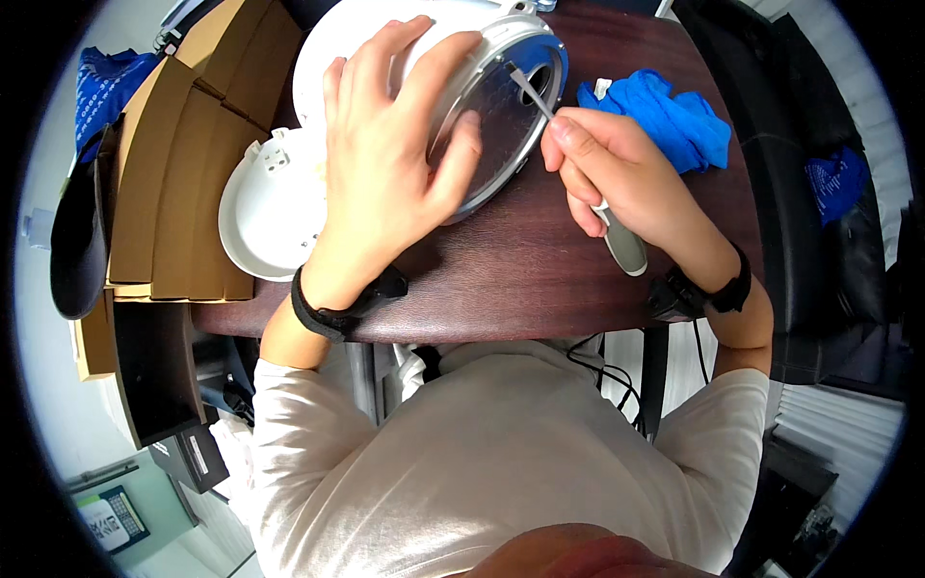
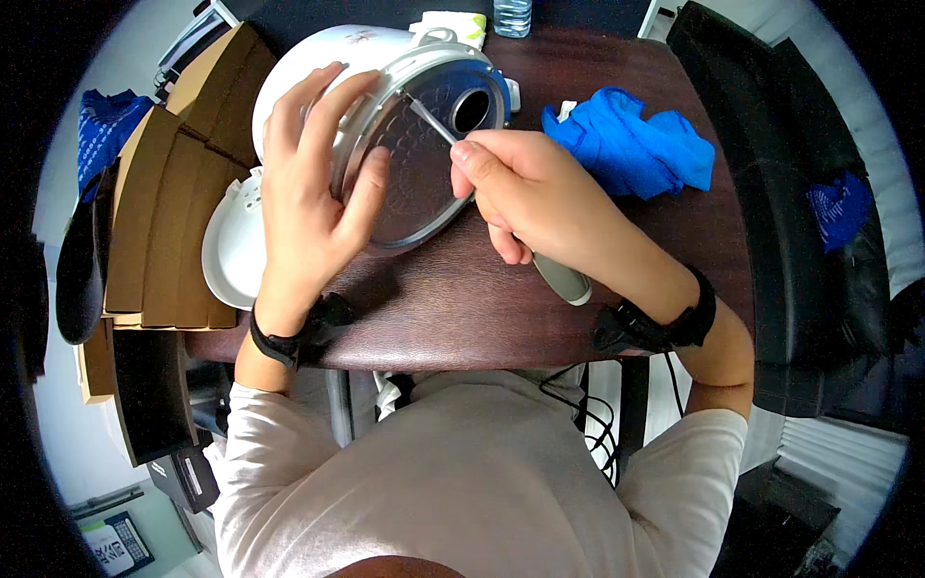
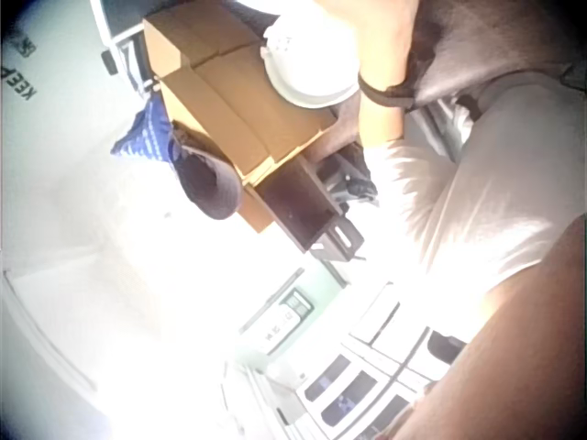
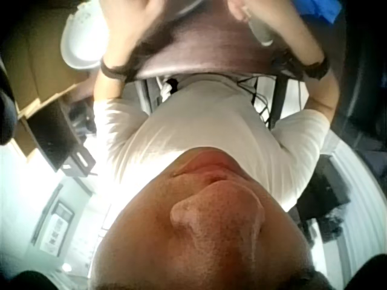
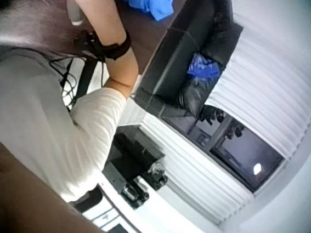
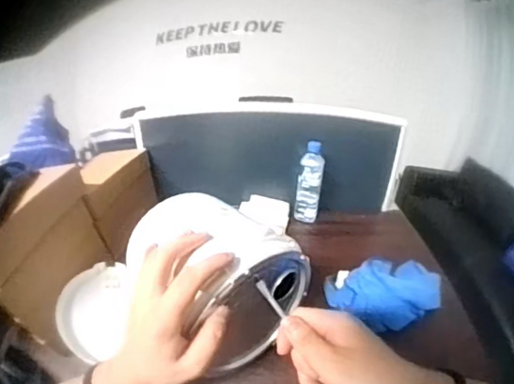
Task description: The person removes a small plastic component from the bottom of a white appliance lid and then uses a screwdriver to remove screws from the main body of the appliance. The person works at a table with various items nearby.
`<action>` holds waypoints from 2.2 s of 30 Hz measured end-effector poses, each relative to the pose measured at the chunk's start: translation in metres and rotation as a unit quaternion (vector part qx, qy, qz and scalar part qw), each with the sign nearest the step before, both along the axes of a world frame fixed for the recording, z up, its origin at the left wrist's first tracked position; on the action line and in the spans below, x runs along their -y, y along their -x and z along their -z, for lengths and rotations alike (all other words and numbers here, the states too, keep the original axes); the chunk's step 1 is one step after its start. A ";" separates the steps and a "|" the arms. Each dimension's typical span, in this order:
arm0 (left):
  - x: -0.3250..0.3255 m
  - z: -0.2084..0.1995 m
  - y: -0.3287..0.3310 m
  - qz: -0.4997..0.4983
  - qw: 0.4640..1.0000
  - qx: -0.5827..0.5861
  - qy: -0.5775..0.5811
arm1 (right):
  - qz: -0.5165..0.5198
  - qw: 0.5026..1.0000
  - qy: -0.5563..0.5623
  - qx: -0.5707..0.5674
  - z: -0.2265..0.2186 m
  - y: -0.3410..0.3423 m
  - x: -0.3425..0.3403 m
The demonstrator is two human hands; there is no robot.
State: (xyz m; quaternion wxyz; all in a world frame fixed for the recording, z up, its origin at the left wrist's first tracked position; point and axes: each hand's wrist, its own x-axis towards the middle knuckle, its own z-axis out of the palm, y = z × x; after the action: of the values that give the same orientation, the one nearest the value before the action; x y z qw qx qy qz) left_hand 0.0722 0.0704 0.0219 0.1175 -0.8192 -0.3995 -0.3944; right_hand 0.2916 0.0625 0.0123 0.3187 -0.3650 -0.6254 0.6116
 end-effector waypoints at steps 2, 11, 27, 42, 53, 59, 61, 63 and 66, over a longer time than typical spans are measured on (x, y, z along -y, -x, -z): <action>0.004 -0.017 -0.002 -0.011 0.999 -0.027 0.040 | -0.021 1.000 0.001 0.001 -0.001 -0.001 -0.001; -0.010 -0.019 0.002 0.032 0.998 -0.059 0.005 | -0.031 0.997 0.073 -0.025 -0.007 0.004 0.001; -0.009 -0.017 0.001 0.021 0.997 -0.077 0.013 | -0.034 0.997 0.072 0.018 -0.009 0.007 0.008; -0.004 -0.012 -0.005 -0.012 0.997 -0.073 0.000 | 0.121 0.812 -0.463 0.334 -0.009 0.002 0.005; -0.005 -0.009 -0.006 -0.005 0.998 -0.061 -0.011 | -0.044 0.990 0.097 0.091 -0.033 0.001 0.005; -0.002 -0.007 -0.006 -0.021 0.998 -0.065 -0.016 | 0.026 0.938 -0.269 0.219 -0.020 0.006 0.005; -0.002 -0.005 -0.006 -0.026 0.997 -0.065 -0.018 | 0.066 0.919 -0.307 0.239 -0.016 0.007 0.006; -0.003 -0.004 -0.006 -0.026 0.998 -0.062 -0.018 | 0.090 0.894 -0.351 0.263 -0.013 0.008 0.006; -0.004 -0.003 -0.005 -0.026 0.997 -0.064 -0.025 | 0.099 0.857 -0.404 0.303 -0.011 0.007 0.006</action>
State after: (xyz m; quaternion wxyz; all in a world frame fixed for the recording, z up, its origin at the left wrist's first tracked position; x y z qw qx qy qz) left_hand 0.0776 0.0745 0.0253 0.1736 -0.8289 -0.4025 -0.3475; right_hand 0.2848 0.0569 0.0229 0.2921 -0.4311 -0.8438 0.1294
